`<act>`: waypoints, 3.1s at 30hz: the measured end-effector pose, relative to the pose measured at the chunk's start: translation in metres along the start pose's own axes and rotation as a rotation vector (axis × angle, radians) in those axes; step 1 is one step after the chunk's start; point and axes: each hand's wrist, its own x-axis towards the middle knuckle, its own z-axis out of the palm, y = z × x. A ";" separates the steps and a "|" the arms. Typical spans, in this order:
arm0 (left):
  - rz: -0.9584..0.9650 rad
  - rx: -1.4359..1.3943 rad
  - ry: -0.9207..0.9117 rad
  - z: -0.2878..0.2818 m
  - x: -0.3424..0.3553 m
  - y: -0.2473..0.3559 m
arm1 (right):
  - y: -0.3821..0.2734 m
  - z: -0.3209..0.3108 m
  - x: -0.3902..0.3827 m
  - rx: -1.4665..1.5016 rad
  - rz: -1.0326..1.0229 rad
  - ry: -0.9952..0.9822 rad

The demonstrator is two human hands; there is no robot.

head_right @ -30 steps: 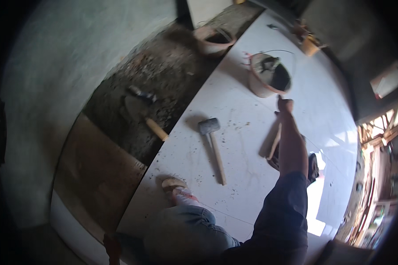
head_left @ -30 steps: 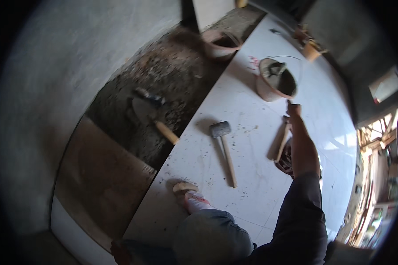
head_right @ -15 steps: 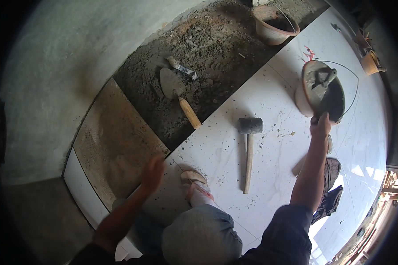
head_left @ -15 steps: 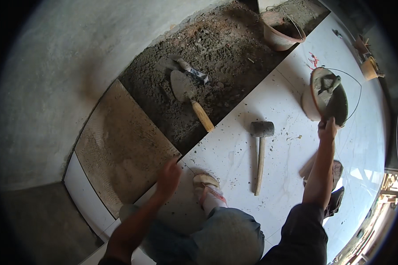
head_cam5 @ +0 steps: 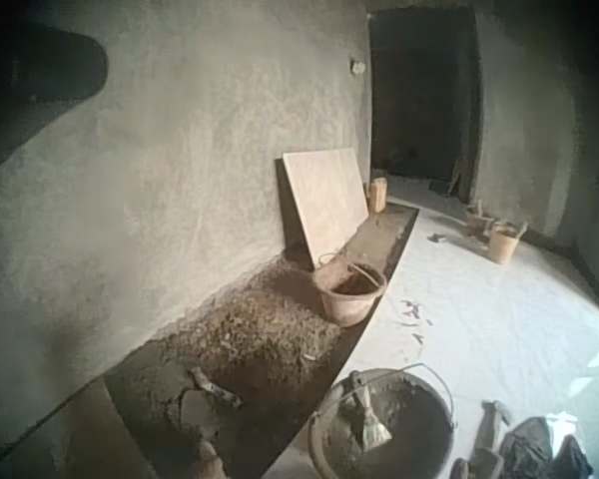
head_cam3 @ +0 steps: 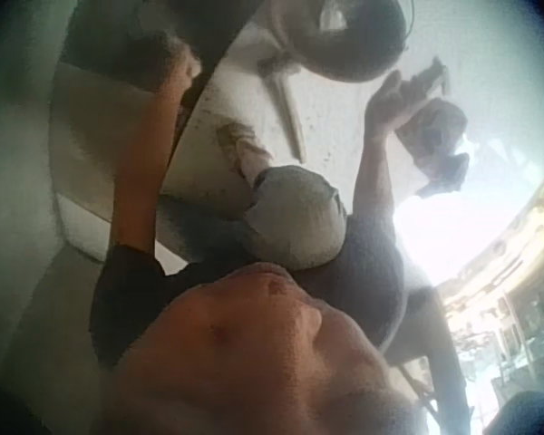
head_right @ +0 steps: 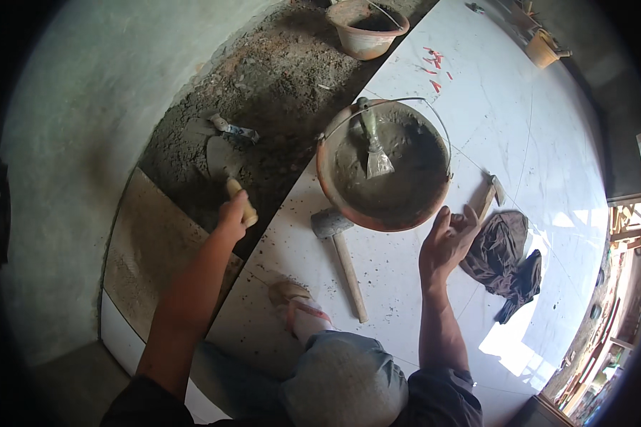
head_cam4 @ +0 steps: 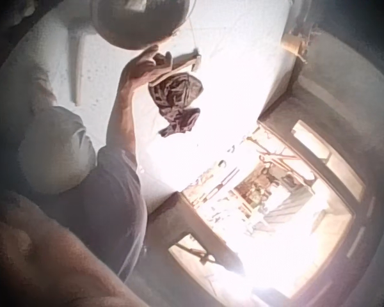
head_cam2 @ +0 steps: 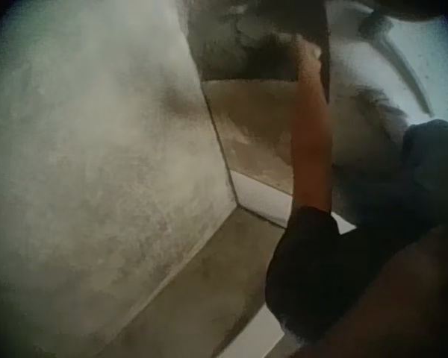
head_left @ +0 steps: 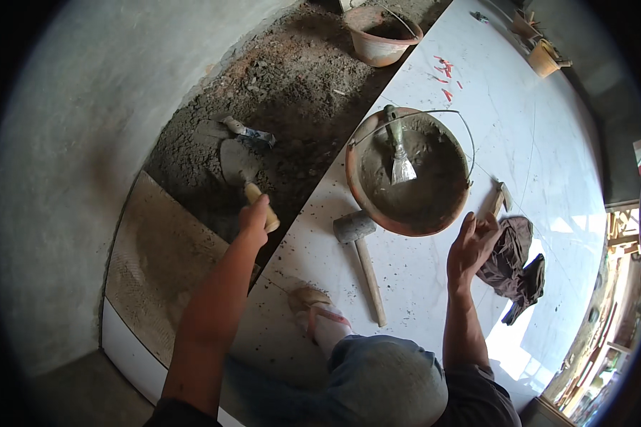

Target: The person spreads mortar on a concrete floor using a trowel, smooths the surface, and applies mortar to the underside of a large tile.

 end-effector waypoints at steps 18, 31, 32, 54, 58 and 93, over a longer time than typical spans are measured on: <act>0.358 0.345 -0.038 -0.088 -0.140 -0.013 | -0.056 0.119 0.100 -0.096 -0.024 -0.515; 0.208 0.148 -0.253 -0.069 -0.158 -0.003 | 0.003 -0.034 0.004 0.007 -0.163 -0.364; 0.205 0.144 -0.259 -0.066 -0.162 -0.001 | 0.006 -0.043 -0.006 -0.042 -0.167 -0.380; 0.212 0.120 -0.375 -0.065 -0.169 -0.012 | -0.002 -0.094 -0.023 0.563 0.590 -0.857; 0.248 0.181 -0.306 -0.077 -0.163 0.007 | -0.042 -0.048 -0.060 0.946 0.524 -1.076; 0.118 0.368 -0.096 -0.133 -0.146 -0.014 | -0.149 0.222 -0.130 0.073 -0.213 -1.050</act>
